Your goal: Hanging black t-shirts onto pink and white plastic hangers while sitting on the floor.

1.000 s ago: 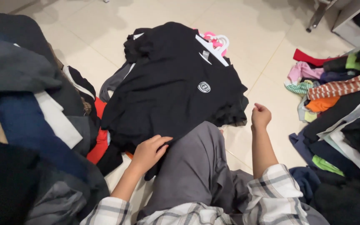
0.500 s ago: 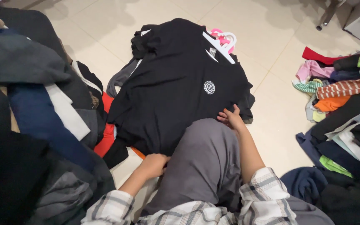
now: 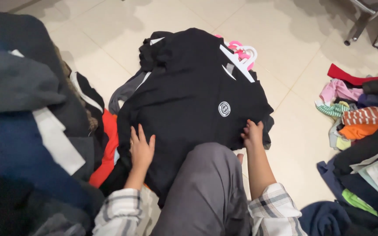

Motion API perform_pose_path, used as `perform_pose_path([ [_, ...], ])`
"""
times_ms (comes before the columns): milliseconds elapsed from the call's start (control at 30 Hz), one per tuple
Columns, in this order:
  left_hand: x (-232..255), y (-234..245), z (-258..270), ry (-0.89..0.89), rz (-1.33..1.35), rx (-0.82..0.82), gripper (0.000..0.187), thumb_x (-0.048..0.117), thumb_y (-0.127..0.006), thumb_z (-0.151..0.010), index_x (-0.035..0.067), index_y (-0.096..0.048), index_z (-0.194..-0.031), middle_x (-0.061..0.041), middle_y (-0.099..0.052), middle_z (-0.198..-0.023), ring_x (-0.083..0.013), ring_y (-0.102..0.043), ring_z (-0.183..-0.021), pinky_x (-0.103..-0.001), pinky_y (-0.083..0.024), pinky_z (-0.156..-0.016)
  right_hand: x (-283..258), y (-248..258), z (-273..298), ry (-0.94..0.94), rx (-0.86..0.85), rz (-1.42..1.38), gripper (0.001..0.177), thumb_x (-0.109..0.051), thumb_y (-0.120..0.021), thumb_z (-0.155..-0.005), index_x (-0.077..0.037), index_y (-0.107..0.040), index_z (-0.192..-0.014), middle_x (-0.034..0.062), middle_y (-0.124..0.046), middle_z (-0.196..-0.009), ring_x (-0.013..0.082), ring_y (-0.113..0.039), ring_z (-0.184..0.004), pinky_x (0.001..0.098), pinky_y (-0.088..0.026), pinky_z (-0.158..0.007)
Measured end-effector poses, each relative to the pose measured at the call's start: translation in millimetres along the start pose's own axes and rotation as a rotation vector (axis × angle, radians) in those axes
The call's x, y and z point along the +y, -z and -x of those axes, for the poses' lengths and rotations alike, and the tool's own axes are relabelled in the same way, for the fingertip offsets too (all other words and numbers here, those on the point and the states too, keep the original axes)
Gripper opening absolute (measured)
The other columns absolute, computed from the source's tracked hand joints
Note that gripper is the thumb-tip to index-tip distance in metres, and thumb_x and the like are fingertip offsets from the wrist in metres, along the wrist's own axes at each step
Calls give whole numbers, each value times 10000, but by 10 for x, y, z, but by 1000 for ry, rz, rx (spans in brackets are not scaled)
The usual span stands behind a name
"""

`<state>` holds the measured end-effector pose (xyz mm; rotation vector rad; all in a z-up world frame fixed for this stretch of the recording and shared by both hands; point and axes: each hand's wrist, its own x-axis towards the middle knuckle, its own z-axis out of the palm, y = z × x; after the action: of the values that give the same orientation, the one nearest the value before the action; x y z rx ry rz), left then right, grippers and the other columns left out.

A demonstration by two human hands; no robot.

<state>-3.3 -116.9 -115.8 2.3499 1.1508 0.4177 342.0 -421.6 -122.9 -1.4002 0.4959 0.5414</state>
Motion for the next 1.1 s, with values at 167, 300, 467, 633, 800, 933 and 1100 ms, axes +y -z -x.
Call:
perform_pose_path([
  [167,177,6,136,-62,-161,135,726,414,-556,-999,88,-341,-1610,-283,-332,-1595,-485,-518,-1318,-602,-588,-854,-113,-18,79,848,234,910,1058,-185,-777,-885,-106,-85,-1682,318,-78,-1678,528,-101,-1536,665,-75,-1239],
  [300,139,-57,141,-88,-205,157,717,407,-523,-1014,105,-313,-1630,-264,-323,-1605,-463,-507,-1330,-598,-591,-839,-351,-515,952,997,212,1364,859,-215,-768,-877,-127,-359,-1627,176,-97,-1730,517,-41,-1528,788,-131,-1138],
  [467,233,-12,175,-142,-224,248,715,248,-597,-949,19,-360,-1583,-305,-338,-1599,-502,-506,-1289,-508,-479,-1031,214,-500,593,628,-28,1738,717,-712,-423,-928,-511,-210,-1583,-55,-18,-1731,441,56,-1560,909,-133,-1011],
  [633,197,-60,169,-65,-244,186,728,267,-567,-942,52,-335,-1597,-264,-307,-1630,-484,-493,-1314,-515,-512,-967,365,-455,364,561,-89,1680,728,-720,-414,-932,-511,-182,-1590,-47,51,-1734,441,136,-1555,881,-150,-1045],
  [800,110,-81,134,-83,-237,220,748,282,-543,-931,70,-325,-1614,-274,-323,-1634,-498,-532,-1263,-505,-511,-955,234,-285,497,864,26,1182,615,-294,-740,-823,-288,-580,-1416,75,-345,-1621,393,-229,-1541,768,-282,-1051],
  [933,186,-173,159,-109,-276,283,751,226,-605,-877,51,-424,-1585,-278,-381,-1636,-480,-587,-1189,-490,-537,-932,112,315,-45,1015,419,741,346,-84,-601,-887,17,-556,-1215,205,-540,-1172,337,-525,-1071,419,-410,-997],
  [1100,151,-136,200,-103,-207,292,730,191,-584,-870,37,-471,-1575,-289,-406,-1637,-476,-635,-1101,-474,-560,-839,-423,585,-395,623,180,525,730,-160,-638,-940,-23,-290,-1567,243,-449,-1315,279,-587,-1037,348,-528,-872],
])
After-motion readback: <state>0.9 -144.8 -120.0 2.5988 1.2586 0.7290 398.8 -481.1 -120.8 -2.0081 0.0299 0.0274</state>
